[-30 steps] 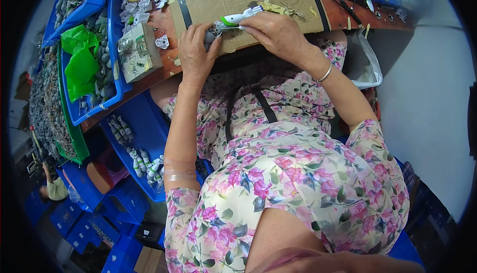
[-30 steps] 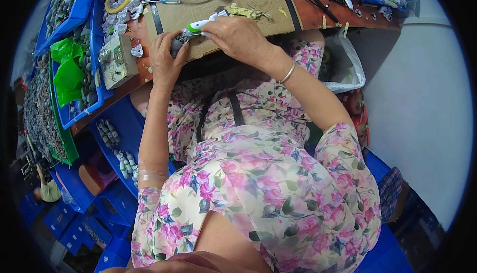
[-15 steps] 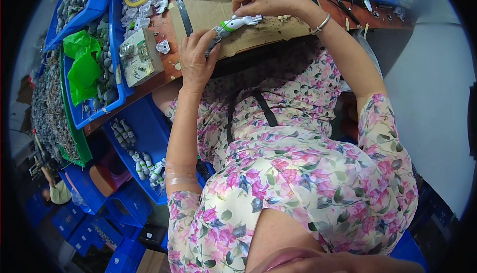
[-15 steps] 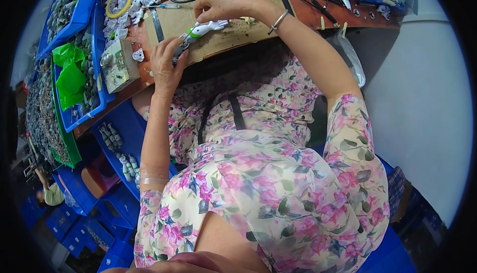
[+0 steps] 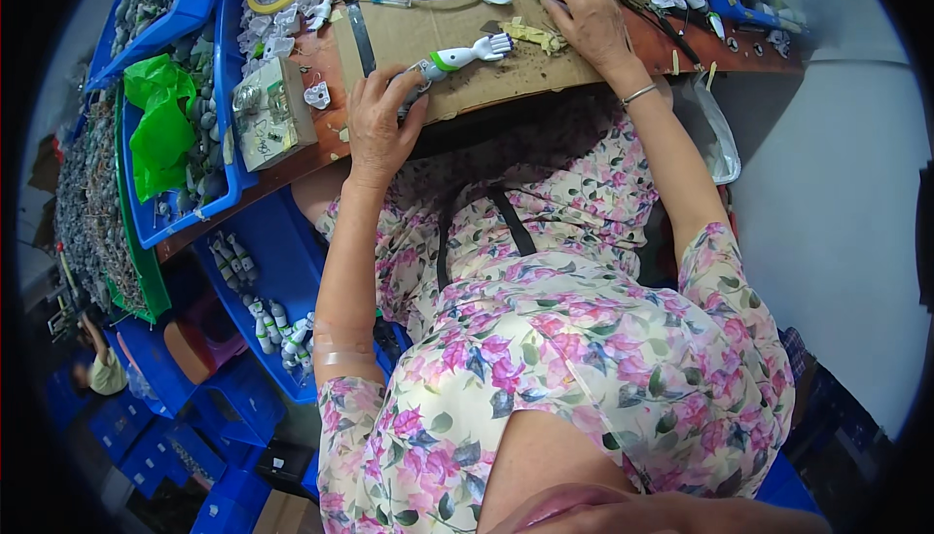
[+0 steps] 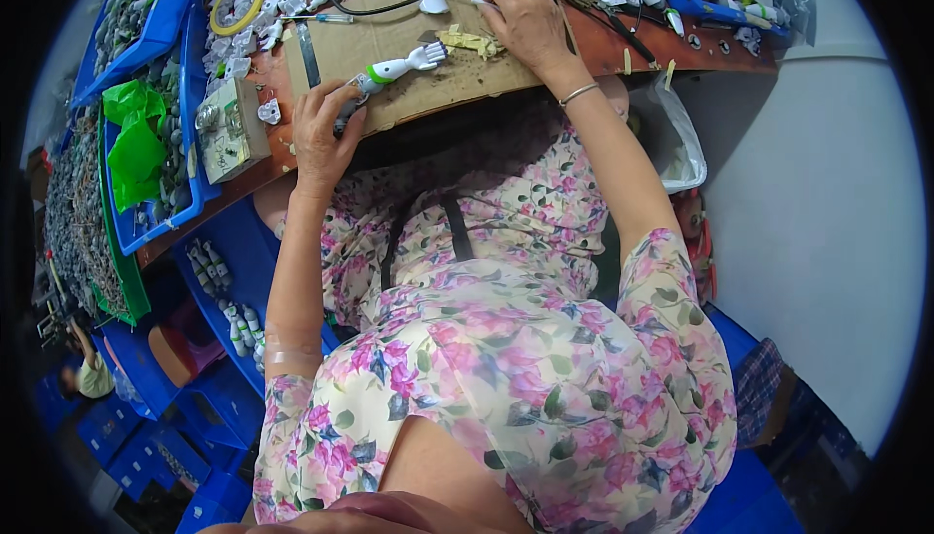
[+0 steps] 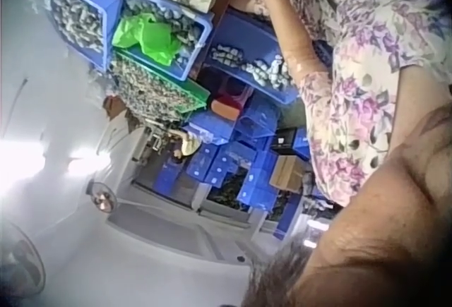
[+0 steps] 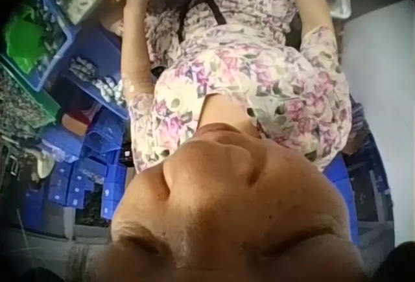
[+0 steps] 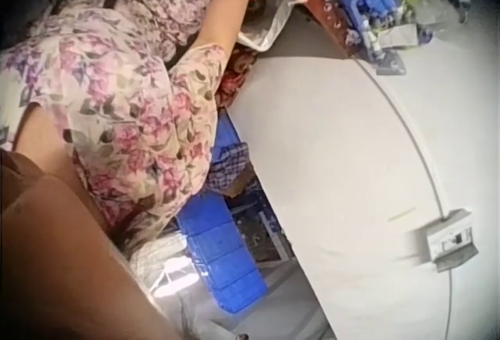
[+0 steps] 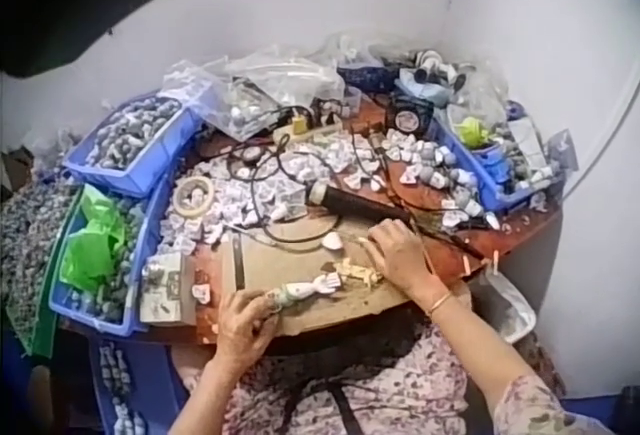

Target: Assembling or repairing small electronic components using a soldering iron and adhesive at a workbench.

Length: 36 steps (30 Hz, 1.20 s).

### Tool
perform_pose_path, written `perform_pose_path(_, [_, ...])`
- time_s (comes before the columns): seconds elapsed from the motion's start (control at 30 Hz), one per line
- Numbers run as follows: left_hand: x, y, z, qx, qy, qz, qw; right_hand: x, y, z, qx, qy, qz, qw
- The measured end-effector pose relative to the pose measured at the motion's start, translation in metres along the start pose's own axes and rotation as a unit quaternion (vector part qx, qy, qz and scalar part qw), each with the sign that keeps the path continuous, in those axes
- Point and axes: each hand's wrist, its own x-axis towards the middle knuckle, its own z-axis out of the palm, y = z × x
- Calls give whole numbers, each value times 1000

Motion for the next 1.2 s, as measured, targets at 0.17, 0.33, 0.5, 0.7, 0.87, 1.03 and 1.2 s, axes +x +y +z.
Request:
perform_pose_path(0.17, [-4, 1, -1, -27, 16, -39, 999, 18, -31, -2, -40, 27, -20, 999])
perform_pose_path(0.33, [-3, -2, -2, -37, 5, -53, 998, 38, -45, 24, 6, 119, -124, 985])
perform_pose_path(0.5, [-2, 0, -10, -118, 25, -81, 989, 43, -53, 9, -131, -88, -47, 986])
perform_pose_path(0.7, [-5, -3, -11, -99, 29, -90, 991, 40, -60, -6, 68, -77, -80, 991])
perform_pose_path(0.87, [-4, -6, -8, -106, 44, -78, 990, 24, -109, -3, 240, -105, -83, 962])
perform_pose_path(1.03, [-5, -8, -6, -112, 53, -76, 989, 22, -125, 3, 266, -123, -71, 953])
perform_pose_path(1.2, [-5, -3, -6, -121, 61, -100, 986, 20, -131, 8, 228, -125, -89, 962])
